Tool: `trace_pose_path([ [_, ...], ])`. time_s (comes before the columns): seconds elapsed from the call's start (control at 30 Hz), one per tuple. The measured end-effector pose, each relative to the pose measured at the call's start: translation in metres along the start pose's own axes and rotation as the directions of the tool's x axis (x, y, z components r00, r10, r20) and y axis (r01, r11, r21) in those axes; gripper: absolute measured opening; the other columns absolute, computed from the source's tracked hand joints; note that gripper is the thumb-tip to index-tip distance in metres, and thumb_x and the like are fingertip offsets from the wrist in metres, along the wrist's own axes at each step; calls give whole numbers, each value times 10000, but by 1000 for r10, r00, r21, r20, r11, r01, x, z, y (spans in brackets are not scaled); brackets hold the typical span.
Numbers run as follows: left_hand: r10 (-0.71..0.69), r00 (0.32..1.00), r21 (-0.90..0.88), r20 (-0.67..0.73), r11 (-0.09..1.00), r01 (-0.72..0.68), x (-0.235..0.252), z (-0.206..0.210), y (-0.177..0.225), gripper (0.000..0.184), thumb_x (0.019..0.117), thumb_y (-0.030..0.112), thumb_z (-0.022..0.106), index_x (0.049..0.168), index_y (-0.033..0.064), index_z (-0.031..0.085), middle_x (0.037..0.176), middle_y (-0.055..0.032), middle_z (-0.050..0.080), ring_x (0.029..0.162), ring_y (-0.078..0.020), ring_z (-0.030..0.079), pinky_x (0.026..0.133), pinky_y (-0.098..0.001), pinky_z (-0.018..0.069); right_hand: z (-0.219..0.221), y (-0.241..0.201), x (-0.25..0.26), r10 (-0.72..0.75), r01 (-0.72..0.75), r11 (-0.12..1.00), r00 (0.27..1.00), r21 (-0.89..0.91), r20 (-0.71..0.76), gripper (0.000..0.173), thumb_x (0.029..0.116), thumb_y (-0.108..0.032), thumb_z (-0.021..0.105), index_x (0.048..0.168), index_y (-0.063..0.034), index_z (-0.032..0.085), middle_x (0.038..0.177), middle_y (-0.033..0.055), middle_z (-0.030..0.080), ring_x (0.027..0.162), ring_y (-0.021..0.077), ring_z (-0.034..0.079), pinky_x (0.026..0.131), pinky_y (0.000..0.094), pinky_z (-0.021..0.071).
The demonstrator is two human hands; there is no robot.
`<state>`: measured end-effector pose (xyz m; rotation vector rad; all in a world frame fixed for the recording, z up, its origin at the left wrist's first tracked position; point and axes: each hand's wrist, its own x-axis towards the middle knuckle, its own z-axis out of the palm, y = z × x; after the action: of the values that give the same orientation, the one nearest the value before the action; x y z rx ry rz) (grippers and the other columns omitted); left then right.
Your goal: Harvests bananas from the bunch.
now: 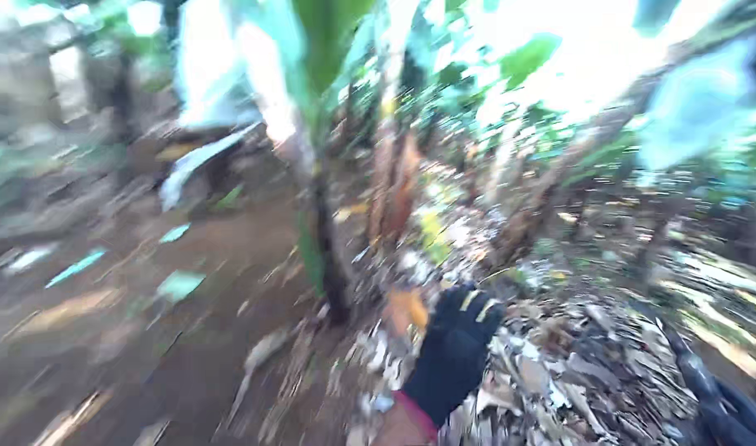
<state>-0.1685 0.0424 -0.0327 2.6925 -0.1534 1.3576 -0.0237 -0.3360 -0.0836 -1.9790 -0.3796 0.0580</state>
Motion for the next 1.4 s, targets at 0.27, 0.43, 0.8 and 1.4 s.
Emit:
trace_pose_path([
  [0.27,597,782,321,-179,787,-527,299,-109,84,395,998,191,547,1379,225,647,1429,-93,619,1364,-342,528,1098,-531,443,-114,-153,77,-504,588,809,692,-2,-516,613,1005,-358,574,1550,-127,416,1070,82,701,745,162,680,643,380,609],
  [0.43,674,735,611,-77,615,-499,429,-149,144,488,983,109,560,1456,228,547,1557,-123,498,1439,-445,421,1141,-644,344,-158,-231,154,-621,708,706,599,-29,-505,513,1050,-277,536,1545,-213,418,1083,93,704,795,208,703,685,410,615],
  [0.8,671,738,808,-74,475,-350,488,-144,122,527,996,310,609,1480,151,472,1520,-220,490,1419,-484,428,1176,-678,266,-189,-332,240,-749,824,566,511,-8,-423,486,1060,-246,534,1539,-198,464,1036,96,729,762,205,708,650,372,610],
  [1.4,622,770,734,-140,587,-341,500,-116,121,360,979,201,607,1308,58,570,1248,-228,624,1211,-436,591,987,-605,480,-198,-399,240,-833,379,509,443,-773,-331,463,1047,-352,503,1507,-307,475,1054,189,726,984,420,698,856,682,507],
])
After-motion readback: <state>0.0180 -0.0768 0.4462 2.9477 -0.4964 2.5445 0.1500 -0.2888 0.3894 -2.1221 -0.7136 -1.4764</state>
